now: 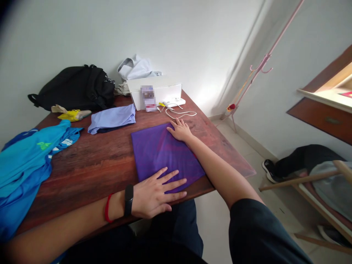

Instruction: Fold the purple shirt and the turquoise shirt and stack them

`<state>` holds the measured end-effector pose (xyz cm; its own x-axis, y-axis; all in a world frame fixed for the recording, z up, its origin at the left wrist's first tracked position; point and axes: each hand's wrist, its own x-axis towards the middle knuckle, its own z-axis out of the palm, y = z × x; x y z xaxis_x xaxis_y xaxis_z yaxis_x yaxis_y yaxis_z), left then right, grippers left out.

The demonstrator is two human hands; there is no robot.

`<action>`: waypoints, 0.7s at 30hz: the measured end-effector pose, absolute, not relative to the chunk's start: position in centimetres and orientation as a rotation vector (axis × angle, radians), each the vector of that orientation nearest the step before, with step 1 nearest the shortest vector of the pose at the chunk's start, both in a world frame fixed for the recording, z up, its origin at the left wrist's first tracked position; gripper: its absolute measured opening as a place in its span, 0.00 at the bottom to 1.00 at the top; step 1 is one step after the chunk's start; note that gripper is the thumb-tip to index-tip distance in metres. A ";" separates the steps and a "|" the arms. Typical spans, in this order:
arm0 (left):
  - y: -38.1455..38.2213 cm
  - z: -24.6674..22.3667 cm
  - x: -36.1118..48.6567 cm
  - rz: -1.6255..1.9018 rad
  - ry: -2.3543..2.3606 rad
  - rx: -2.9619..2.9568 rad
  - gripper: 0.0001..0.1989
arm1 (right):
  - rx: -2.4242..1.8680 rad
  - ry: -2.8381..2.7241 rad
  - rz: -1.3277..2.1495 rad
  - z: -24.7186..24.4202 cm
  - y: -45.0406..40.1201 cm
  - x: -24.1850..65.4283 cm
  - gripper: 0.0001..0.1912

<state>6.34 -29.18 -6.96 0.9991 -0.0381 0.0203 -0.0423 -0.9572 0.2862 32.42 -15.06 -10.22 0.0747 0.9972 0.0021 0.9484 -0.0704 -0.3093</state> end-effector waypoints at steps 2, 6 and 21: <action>-29.2 -7.0 6.4 0.010 -0.055 2.846 0.30 | -2.111 -1.972 0.305 -10.2 -15.2 32.4 0.39; -29.1 -6.9 6.3 0.002 -0.092 2.854 0.34 | -2.112 -1.964 0.318 -10.1 -15.3 32.2 0.38; -31.1 -4.5 6.1 -0.119 -0.193 2.875 0.35 | -2.154 -1.999 0.274 -10.0 -15.3 32.2 0.36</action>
